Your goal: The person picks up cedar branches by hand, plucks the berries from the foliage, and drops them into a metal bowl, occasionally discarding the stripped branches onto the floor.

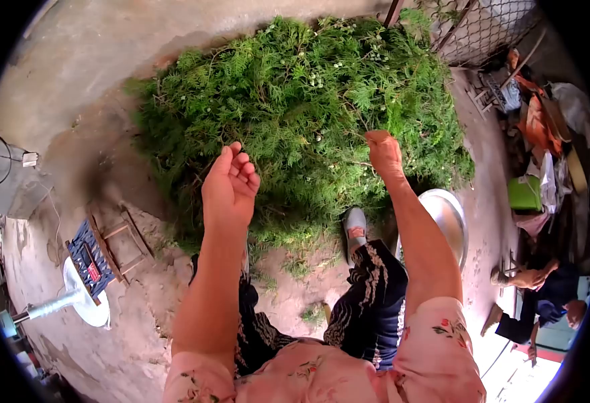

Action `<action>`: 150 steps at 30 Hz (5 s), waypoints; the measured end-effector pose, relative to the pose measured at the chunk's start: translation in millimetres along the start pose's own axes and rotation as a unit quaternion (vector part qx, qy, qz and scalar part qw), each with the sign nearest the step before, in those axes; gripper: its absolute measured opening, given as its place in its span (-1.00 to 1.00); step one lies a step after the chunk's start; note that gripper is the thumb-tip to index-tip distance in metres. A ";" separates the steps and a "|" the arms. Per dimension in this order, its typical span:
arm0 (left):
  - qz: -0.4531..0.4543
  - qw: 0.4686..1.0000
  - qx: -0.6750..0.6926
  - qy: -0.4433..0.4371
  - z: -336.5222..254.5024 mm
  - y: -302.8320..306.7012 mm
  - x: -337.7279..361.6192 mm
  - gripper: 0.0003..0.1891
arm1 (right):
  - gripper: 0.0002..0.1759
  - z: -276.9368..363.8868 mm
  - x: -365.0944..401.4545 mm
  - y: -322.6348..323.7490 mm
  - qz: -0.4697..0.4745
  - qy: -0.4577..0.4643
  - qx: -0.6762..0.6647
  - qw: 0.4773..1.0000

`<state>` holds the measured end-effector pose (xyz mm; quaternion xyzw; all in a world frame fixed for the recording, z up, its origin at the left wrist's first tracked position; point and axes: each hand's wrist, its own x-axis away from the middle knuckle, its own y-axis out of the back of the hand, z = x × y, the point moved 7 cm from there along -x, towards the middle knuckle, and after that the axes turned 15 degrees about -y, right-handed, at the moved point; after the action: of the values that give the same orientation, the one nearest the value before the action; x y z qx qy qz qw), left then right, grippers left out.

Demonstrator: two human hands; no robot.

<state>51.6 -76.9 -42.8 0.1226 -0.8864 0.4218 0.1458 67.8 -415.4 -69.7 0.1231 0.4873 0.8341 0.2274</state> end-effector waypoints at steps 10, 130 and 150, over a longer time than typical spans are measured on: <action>0.006 1.000 -0.013 0.005 0.0 -15.1 -0.6 -0.82 | -0.84 2.7 -16.2 -55.6 0.010 0.013 0.223 0.975; 0.246 0.894 -0.365 -0.084 17.3 -83.5 39.5 -0.90 | -0.77 110.5 113.4 23.9 0.385 -0.179 -0.706 0.566; 0.265 0.851 -0.451 -0.045 17.6 -84.4 48.1 -0.90 | -0.77 104.8 116.6 25.8 0.396 -0.176 -0.597 0.675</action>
<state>32.9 -147.0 24.2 -0.1774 -0.9837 -0.0081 0.0276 4.9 -288.8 2.7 0.2867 -0.2581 0.9224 -0.0177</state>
